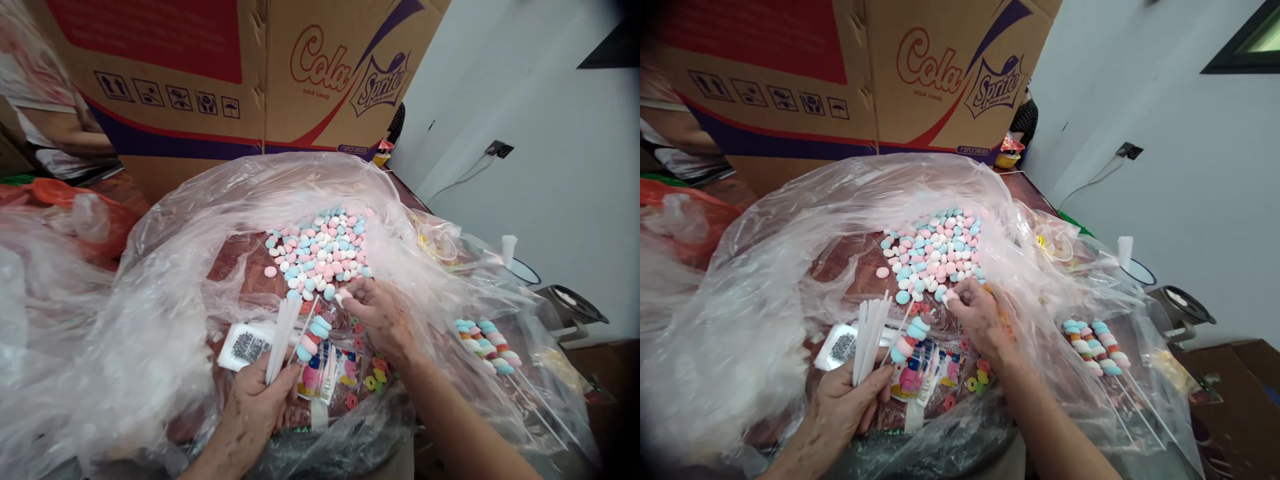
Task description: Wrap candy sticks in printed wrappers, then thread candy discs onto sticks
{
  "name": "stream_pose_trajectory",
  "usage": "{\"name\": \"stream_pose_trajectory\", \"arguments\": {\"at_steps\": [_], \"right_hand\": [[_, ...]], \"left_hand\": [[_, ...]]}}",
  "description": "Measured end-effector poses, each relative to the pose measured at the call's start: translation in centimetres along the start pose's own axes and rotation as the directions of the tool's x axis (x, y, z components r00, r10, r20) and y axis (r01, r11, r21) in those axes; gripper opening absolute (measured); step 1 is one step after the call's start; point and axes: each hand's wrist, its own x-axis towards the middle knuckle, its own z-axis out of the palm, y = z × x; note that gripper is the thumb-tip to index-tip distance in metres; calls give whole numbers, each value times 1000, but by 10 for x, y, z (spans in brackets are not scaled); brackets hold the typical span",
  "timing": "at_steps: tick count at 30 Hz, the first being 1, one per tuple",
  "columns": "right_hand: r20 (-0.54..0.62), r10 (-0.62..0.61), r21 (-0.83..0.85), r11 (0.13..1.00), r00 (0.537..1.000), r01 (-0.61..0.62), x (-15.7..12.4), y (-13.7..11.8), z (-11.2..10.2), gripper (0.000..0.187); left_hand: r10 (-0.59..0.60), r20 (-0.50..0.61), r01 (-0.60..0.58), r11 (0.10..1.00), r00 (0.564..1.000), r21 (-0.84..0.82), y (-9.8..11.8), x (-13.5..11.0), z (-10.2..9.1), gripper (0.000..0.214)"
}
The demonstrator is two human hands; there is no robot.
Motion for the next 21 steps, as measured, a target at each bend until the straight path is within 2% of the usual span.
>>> {"name": "stream_pose_trajectory", "arguments": {"at_steps": [1,3,5,8,12,14,21], "right_hand": [[28,57,195,979,998,-62,-1,-3,-1,14],[113,163,531,824,980,-198,-5,-9,-2,21],[173,201,658,705,964,-265,-8,-14,-1,26],[214,205,706,643,955,-296,-11,-17,1,26],[258,182,724,613,949,-315,-13,-18,2,24],[254,164,719,627,953,-299,-13,-18,2,22],[178,132,562,800,975,-211,-18,-14,3,23]], "left_hand": [[1,5,-1,1000,1000,3,-2,1,0,41],[5,0,-5,1000,1000,12,-6,2,-1,41],[17,-16,-16,1000,1000,24,-7,3,-2,40],[31,4,-31,999,1000,28,-8,4,-2,39],[42,10,-43,998,999,41,-6,4,-2,38],[39,-6,-39,998,999,43,-6,5,-2,36],[35,-12,-34,998,999,48,-14,5,-3,39]]}}
